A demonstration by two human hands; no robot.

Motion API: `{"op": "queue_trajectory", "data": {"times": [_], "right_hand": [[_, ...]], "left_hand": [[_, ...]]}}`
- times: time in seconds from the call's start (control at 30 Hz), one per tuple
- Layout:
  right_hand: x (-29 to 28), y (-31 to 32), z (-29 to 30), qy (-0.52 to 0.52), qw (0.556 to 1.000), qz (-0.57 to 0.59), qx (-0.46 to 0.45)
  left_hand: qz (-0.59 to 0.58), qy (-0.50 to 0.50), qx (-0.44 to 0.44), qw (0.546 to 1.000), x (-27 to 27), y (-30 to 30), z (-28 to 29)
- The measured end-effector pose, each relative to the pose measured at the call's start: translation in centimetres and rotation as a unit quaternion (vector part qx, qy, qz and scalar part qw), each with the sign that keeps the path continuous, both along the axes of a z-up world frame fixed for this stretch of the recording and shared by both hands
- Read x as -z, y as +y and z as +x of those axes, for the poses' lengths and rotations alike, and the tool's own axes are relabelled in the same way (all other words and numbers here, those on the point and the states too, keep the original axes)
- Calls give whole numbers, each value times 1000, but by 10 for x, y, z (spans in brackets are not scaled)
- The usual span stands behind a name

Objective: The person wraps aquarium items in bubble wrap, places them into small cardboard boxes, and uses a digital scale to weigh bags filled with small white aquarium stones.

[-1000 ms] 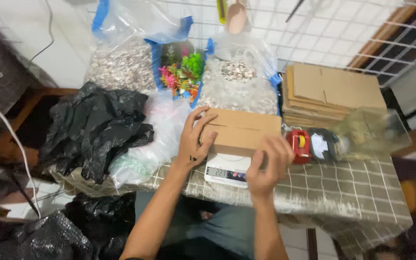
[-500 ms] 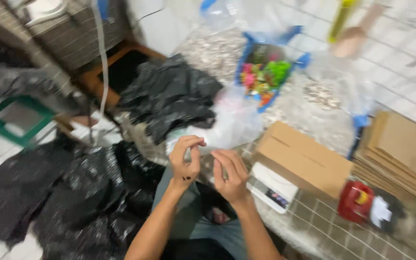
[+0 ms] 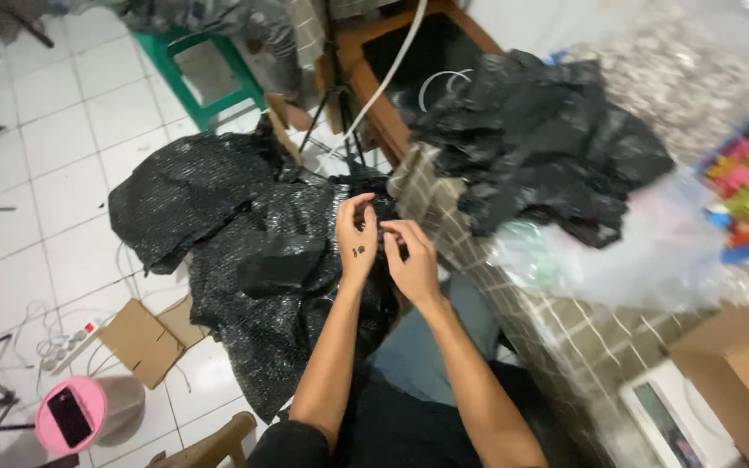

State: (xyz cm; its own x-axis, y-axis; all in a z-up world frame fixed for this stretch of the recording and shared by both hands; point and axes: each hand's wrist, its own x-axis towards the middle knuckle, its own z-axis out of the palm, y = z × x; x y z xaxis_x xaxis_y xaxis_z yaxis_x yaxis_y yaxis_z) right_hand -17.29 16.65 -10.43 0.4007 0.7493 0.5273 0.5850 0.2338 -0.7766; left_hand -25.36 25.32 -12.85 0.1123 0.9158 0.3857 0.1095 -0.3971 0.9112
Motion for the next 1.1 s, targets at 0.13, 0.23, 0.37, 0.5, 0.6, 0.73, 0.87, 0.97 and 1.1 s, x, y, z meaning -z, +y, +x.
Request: {"op": "queue_trajectory", "data": {"times": [0.13, 0.23, 0.37, 0.5, 0.6, 0.73, 0.87, 0.97, 1.1], "right_hand": [[66, 60, -22, 63, 995, -71, -20], [135, 87, -34, 147, 972, -179, -43], [184, 105, -47, 110, 951, -282, -68], [231, 106, -50, 149, 920, -349, -94], [321, 120, -40, 144, 953, -253, -79], [214, 119, -44, 264, 942, -205, -40], [151, 114, -30, 365, 919, -144, 24], [132, 109, -19, 339, 921, -186, 46], [152, 104, -20, 184, 940, -286, -3]], "left_hand": [[57, 136, -70, 987, 95, 53, -39], [-79, 344, -151, 923, 160, 61, -69], [-211, 405, -160, 875, 180, 55, -103], [-131, 429, -223, 866, 230, 63, -124], [-63, 246, -299, 920, 234, 82, -130], [-44, 291, -333, 896, 204, 88, -143], [-271, 371, -148, 876, 256, 90, -161], [-278, 380, -103, 876, 274, 95, -165], [-224, 240, -57, 943, 237, 99, -152]]}}
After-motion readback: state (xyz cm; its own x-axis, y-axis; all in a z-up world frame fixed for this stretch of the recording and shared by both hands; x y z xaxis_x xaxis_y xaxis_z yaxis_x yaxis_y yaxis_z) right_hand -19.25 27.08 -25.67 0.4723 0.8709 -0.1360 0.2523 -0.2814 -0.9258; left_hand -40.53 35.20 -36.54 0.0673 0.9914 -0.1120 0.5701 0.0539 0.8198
